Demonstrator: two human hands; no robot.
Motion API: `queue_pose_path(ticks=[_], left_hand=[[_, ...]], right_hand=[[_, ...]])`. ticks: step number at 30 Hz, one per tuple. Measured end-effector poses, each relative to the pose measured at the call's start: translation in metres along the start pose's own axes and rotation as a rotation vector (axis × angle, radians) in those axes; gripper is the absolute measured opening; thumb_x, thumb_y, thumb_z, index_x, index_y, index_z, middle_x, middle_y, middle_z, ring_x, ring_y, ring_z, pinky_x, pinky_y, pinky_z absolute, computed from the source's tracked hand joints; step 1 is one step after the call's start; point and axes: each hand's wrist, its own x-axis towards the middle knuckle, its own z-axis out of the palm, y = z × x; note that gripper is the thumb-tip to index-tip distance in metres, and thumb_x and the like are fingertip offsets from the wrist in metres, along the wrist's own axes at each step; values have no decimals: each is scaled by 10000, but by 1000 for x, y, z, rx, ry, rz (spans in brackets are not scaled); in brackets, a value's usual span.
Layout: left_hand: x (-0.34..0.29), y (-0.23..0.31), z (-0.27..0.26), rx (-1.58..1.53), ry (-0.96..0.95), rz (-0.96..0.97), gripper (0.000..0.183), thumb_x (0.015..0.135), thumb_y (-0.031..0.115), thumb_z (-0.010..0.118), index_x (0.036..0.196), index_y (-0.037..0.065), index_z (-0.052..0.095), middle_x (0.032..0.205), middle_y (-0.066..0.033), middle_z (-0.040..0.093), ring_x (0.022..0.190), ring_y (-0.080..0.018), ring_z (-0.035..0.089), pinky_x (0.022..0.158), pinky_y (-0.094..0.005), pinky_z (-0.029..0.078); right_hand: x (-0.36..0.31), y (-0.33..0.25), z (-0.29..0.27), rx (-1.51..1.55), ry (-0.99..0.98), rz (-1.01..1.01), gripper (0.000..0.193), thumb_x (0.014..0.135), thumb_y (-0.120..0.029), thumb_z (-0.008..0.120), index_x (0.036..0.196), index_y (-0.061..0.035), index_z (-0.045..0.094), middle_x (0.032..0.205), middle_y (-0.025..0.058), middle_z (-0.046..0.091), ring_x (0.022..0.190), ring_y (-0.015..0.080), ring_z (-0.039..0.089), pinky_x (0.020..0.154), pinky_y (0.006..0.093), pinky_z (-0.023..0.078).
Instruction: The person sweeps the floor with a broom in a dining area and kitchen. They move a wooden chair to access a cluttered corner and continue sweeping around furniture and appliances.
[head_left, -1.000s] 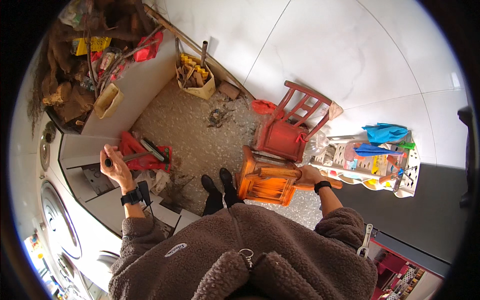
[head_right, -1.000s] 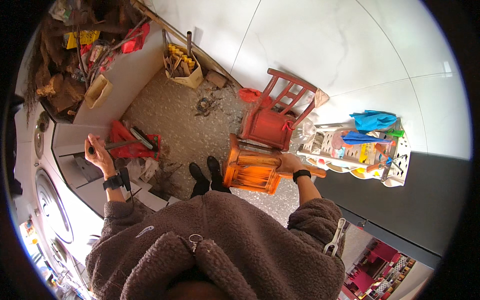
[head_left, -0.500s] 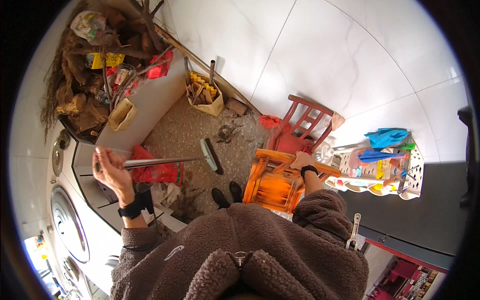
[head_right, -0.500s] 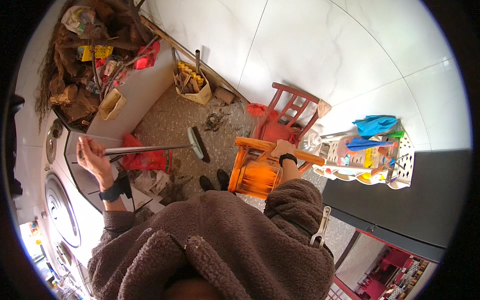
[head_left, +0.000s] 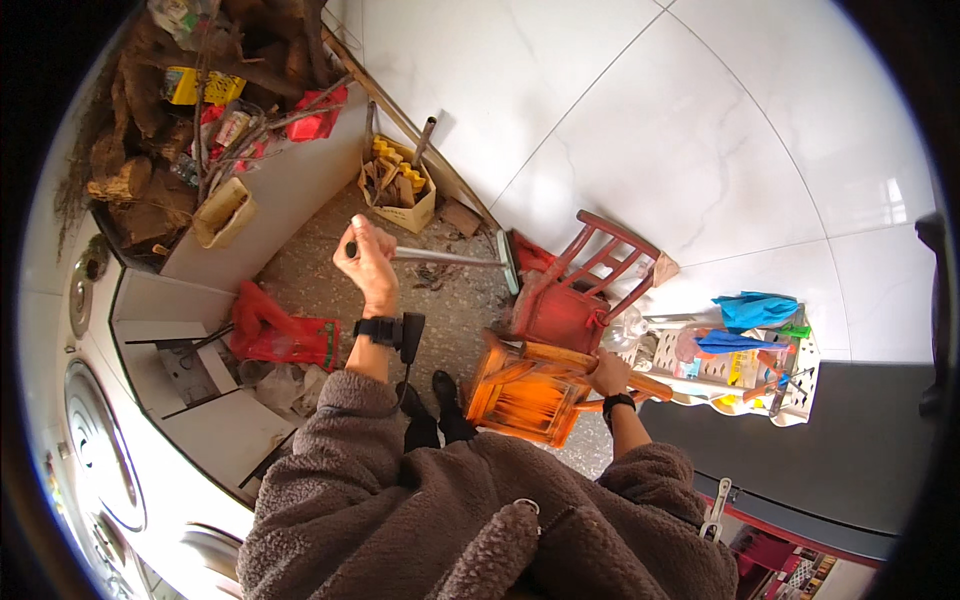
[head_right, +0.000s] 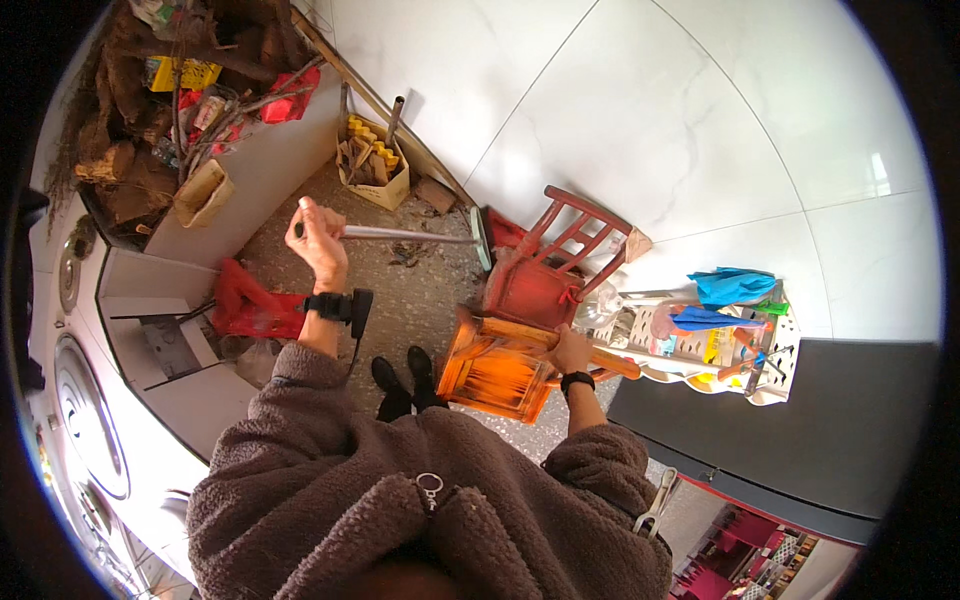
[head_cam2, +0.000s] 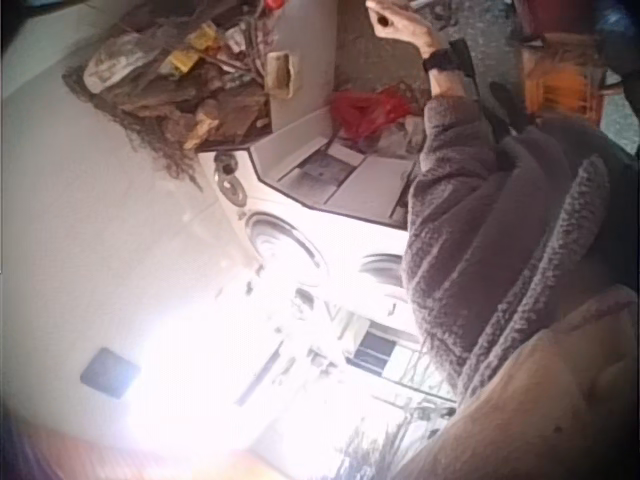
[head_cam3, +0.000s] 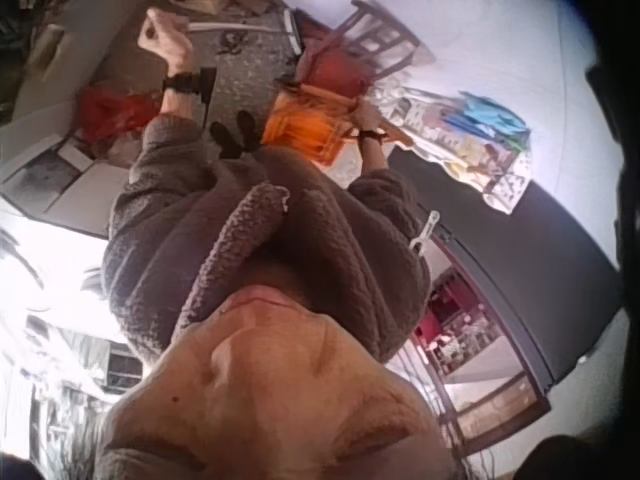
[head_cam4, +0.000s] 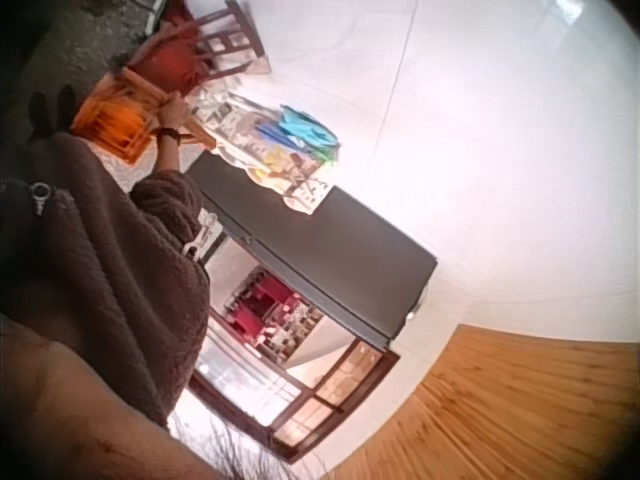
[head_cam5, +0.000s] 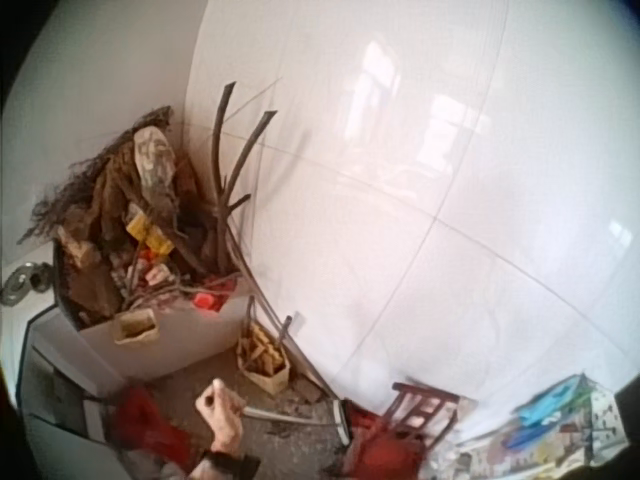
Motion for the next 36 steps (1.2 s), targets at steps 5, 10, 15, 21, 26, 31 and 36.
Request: queue_pose_path(ticks=[5, 10, 15, 21, 26, 31, 36], left_hand=[[-4, -50, -10, 211, -234, -49, 472, 994, 261, 480, 582, 39, 418, 502, -1, 443, 456, -80, 354, 442, -285, 311], [-5, -40, -52, 258, -330, -124, 466, 997, 256, 476, 592, 33, 411, 523, -6, 400, 497, -92, 369, 497, -288, 351], [-37, -21, -97, 334, -268, -120, 453, 1002, 203, 446, 593, 7, 433, 536, -20, 448, 499, -98, 402, 506, -292, 384], [-49, 15, -152, 327, -100, -98, 442, 1008, 218, 441, 616, 16, 449, 537, -40, 475, 497, -101, 428, 499, -276, 396], [-40, 74, -200, 451, 2, 29, 463, 1012, 245, 440, 610, 16, 440, 510, -38, 463, 462, -107, 418, 448, -274, 382], [-33, 154, -226, 518, 120, 47, 458, 993, 289, 478, 617, 28, 475, 527, -62, 518, 463, -99, 413, 437, -250, 325], [-42, 216, -204, 583, 173, 185, 403, 987, 228, 486, 623, 68, 423, 494, -5, 399, 430, -78, 326, 415, -237, 277]], right_hand=[[-22, 9, 7, -26, 50, -29, 394, 688, -297, 728, 1026, -122, 626, 862, 132, 662, 869, 337, 614, 811, 471, 448], [-32, 13, 5, 21, 59, -53, 289, 734, -245, 647, 1007, -149, 643, 812, 142, 663, 820, 352, 614, 789, 480, 448], [-18, 10, 10, -21, 42, 10, 339, 672, -287, 733, 957, -127, 643, 839, 151, 664, 869, 356, 621, 759, 480, 486], [-11, 3, 7, 24, 29, 12, 199, 724, -234, 654, 871, -111, 597, 836, 152, 664, 862, 394, 601, 785, 532, 428], [-9, 5, 7, -14, 25, 11, 348, 632, -307, 762, 880, -109, 618, 846, 153, 664, 838, 374, 624, 762, 490, 480], [-15, 8, 14, 21, -2, 18, 287, 694, -289, 717, 892, -128, 585, 840, 133, 653, 869, 362, 605, 828, 487, 434], [-22, 19, -4, 48, -124, -105, 345, 693, -315, 699, 975, -128, 634, 836, 149, 670, 805, 339, 640, 756, 466, 491]])
